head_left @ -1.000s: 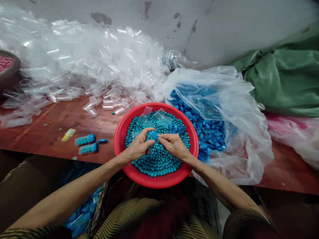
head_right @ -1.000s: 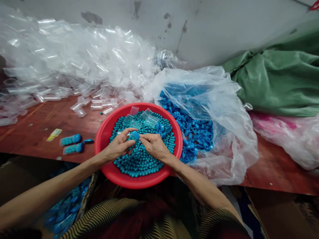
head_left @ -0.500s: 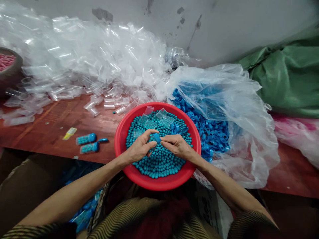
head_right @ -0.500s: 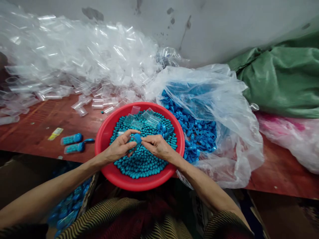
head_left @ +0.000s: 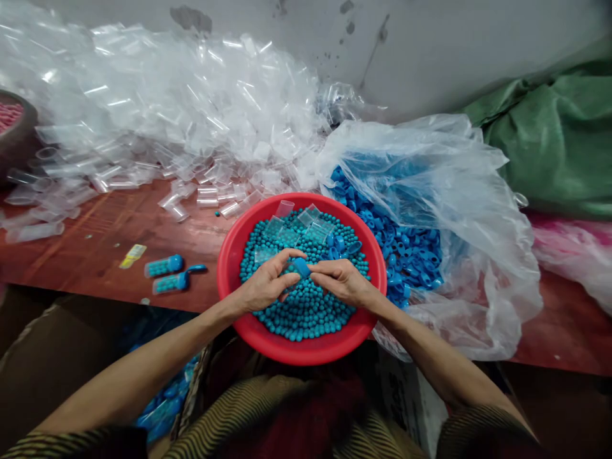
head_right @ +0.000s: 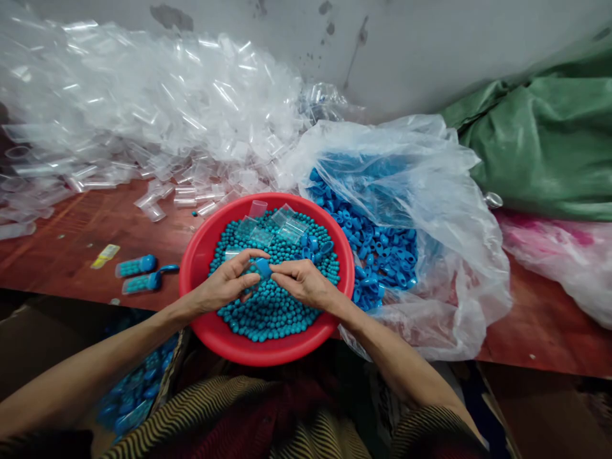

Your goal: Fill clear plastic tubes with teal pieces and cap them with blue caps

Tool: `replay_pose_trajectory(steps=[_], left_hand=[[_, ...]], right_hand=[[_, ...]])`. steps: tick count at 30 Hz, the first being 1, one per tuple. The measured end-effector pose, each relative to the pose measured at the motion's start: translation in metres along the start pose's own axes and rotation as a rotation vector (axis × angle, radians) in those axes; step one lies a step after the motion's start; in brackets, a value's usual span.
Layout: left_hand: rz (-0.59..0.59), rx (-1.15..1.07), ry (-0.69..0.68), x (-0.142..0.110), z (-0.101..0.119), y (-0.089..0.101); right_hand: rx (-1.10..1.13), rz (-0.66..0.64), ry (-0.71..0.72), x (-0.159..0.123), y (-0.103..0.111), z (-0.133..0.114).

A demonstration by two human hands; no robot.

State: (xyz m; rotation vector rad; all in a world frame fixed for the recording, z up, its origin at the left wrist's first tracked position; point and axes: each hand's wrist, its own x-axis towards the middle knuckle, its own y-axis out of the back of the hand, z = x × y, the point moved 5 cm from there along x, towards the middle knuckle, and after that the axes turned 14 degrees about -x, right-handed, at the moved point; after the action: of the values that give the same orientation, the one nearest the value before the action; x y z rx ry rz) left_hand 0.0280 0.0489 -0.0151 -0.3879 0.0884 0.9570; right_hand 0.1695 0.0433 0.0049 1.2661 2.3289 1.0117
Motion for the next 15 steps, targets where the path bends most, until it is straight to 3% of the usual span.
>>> replay_pose_trajectory(steps=[5,11,15], left_hand=[[-0.006,-0.061,-0.021,0.0031,0.0015,0.0012],[-0.063,-0.072,-0.004,0.0028,0.0054,-0.0019],[-0.039,-0.083,0.018,0.0011,0.0075,-0.0027]], right_hand=[[0.013,0.092,-0.087,0.0030,0.0012,0.0012],[-0.020,0.011,-0.048,0.0055,0.0053,-0.0054],[-0.051,0.071,-0.065,0.0024,0.0052,-0.0059]])
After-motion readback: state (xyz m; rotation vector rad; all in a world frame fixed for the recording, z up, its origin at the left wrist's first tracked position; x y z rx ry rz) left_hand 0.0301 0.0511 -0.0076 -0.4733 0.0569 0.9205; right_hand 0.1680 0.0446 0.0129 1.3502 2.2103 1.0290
